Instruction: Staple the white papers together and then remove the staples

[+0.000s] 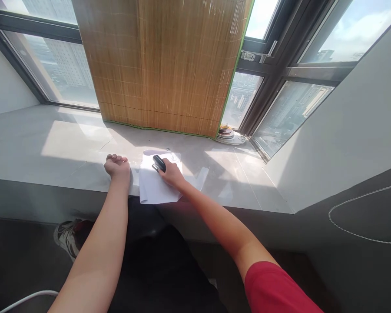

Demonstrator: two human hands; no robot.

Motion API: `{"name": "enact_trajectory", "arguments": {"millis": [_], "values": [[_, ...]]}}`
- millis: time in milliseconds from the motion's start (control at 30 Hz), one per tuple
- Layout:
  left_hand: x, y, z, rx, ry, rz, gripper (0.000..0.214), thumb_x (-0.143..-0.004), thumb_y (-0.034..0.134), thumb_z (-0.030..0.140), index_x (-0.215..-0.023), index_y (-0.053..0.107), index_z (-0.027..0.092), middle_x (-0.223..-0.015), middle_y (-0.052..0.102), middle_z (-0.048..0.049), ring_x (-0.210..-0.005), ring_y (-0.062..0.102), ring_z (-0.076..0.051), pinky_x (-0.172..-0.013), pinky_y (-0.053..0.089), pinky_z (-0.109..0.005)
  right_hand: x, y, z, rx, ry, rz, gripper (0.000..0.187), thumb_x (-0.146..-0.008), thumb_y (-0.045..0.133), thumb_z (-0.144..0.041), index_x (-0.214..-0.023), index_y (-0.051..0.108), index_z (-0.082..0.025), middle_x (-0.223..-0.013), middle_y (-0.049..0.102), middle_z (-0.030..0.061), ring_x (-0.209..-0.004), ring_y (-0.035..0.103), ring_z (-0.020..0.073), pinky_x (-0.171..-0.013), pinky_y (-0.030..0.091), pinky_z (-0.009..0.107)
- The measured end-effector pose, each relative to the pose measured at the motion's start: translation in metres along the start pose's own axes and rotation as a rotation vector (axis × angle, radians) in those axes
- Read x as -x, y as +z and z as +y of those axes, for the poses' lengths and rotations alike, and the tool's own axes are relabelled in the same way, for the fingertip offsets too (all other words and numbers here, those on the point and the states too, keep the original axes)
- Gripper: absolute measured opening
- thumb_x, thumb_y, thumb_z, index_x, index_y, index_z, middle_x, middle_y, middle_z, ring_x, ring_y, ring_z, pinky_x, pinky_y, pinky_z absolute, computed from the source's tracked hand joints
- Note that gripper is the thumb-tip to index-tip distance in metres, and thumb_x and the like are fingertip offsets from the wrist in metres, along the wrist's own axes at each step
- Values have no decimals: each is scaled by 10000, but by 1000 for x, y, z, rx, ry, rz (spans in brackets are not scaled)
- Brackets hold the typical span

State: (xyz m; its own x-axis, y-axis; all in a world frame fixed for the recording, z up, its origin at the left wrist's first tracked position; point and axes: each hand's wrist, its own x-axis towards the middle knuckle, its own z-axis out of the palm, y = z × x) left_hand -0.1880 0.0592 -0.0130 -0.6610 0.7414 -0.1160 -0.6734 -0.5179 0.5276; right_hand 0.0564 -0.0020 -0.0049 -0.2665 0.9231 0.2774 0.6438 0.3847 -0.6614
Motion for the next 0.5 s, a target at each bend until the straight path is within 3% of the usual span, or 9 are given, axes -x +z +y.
{"name": "enact_trajectory", "arguments": {"millis": [167, 333, 433, 500], "values": [[1, 1, -1, -57, 7, 17, 192, -869, 546, 171, -904, 371, 241, -782, 346, 45, -576, 334, -81, -561, 315, -193, 26, -44, 40, 46, 79, 58, 346, -929, 677, -241, -1274, 676, -209, -987, 765, 45, -869, 679, 234, -771, 499, 330], [3, 2, -1, -140, 34, -58, 247, -833, 586, 206, -868, 343, 240, -748, 339, 54, -555, 313, -83, -560, 311, -203, 49, -84, 75, 106, 150, 85, 290, -926, 693, -277, -1209, 684, -215, -1003, 761, 62, -890, 686, 258, -781, 495, 343], [23, 18, -4, -208, -6, -255, 233, -788, 629, 195, -871, 416, 240, -778, 483, 37, -611, 447, -91, -622, 397, -211, 55, -91, 81, 105, 153, 99, 279, -930, 690, -285, -1202, 684, -225, -1028, 764, 67, -906, 690, 264, -786, 505, 349], [48, 38, -12, -348, -109, -524, 200, -756, 651, 166, -896, 528, 237, -903, 635, -16, -758, 590, -127, -700, 470, -243, 55, -91, 82, 99, 148, 99, 301, -939, 684, -303, -1231, 677, -231, -1049, 765, 72, -918, 694, 266, -802, 516, 358]]}}
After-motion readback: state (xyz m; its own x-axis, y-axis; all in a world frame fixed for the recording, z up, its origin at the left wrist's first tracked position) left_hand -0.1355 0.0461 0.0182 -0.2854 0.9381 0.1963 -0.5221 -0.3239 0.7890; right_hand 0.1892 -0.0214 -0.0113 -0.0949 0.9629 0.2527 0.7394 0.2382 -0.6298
